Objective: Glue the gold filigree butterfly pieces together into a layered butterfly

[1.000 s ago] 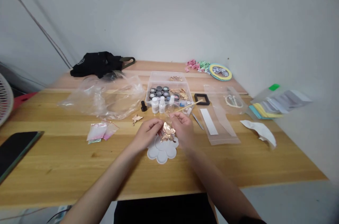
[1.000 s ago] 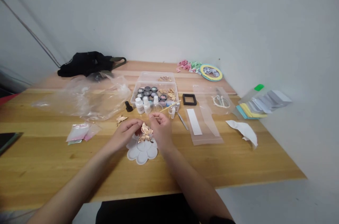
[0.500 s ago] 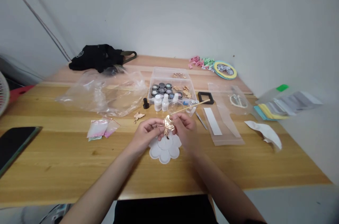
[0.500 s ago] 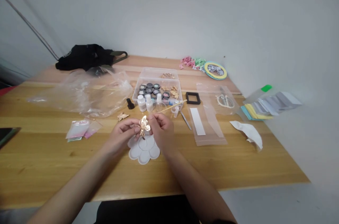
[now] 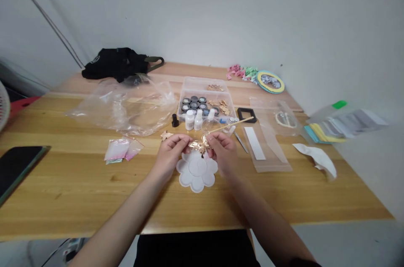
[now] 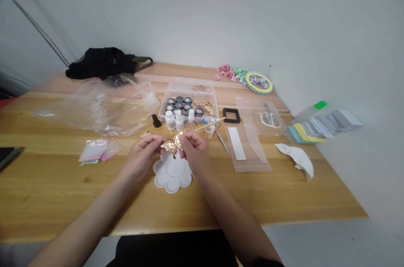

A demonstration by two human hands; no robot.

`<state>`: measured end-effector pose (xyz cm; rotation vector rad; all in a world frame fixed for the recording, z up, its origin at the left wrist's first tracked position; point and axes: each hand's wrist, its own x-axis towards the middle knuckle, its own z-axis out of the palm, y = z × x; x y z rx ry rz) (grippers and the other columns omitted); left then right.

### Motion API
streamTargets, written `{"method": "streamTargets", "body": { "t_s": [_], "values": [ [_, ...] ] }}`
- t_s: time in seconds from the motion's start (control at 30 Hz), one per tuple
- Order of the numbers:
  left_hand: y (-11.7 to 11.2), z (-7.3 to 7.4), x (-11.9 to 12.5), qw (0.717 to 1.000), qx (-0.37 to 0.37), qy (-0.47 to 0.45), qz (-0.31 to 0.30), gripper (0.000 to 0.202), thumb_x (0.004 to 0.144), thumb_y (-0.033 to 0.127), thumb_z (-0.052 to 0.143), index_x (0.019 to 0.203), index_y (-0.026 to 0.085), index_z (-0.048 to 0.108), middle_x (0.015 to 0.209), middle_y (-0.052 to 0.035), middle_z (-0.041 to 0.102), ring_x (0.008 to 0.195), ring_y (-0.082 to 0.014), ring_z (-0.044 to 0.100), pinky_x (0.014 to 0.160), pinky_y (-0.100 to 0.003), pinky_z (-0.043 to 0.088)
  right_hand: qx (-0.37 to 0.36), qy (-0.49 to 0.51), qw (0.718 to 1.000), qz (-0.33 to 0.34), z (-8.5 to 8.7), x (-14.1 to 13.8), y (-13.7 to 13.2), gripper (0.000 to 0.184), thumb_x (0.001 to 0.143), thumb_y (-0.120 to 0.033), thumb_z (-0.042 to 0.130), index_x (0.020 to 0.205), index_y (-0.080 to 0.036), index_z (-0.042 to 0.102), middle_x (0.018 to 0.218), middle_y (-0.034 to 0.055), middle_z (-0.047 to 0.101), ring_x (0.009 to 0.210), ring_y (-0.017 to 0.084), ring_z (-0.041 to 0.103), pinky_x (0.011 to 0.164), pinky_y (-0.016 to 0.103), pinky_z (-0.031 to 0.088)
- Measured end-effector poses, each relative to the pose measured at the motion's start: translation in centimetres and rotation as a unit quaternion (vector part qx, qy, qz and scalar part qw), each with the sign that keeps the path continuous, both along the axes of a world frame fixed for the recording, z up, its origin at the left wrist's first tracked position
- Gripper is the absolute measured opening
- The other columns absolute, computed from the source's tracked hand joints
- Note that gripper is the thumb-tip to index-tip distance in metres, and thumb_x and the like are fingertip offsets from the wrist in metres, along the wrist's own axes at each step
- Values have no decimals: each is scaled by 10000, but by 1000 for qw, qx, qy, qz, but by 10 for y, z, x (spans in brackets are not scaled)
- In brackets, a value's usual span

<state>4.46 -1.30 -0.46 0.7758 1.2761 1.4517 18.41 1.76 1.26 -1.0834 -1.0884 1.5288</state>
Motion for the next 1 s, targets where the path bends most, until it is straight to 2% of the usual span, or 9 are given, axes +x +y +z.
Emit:
{"method": "streamTargets", "body": {
  "t_s": [0.23, 0.63, 1.0],
  "values": [
    [-1, 1, 0, 1000, -2, 5, 6, 199, 620, 349, 757, 686, 181, 675, 614, 6, 619, 562, -119, 519, 564, -258, 414, -2, -10, 1000, -14, 1, 0, 0, 280, 647, -452, 681, 619, -207, 549, 400, -82, 469, 355, 53, 376, 374, 196, 260],
    [-1, 2, 1, 1000, 4, -5, 14, 216, 568, 308, 780, 693, 176, 662, 591, 20, 614, 570, -117, 542, 586, -255, 433, 0, 8, 1000, -21, -2, 1, 0, 272, 673, -427, 687, 634, -201, 541, 403, -85, 461, 357, 55, 371, 376, 193, 259],
    [1, -2, -1, 998, 11, 2, 61, 190, 547, 253, 789, 659, 177, 656, 598, 30, 600, 574, -100, 510, 585, -239, 425, -10, 28, 999, -28, -3, 1, 2, 275, 651, -415, 701, 627, -204, 526, 394, -96, 447, 356, 47, 354, 383, 193, 255]
  ]
}}
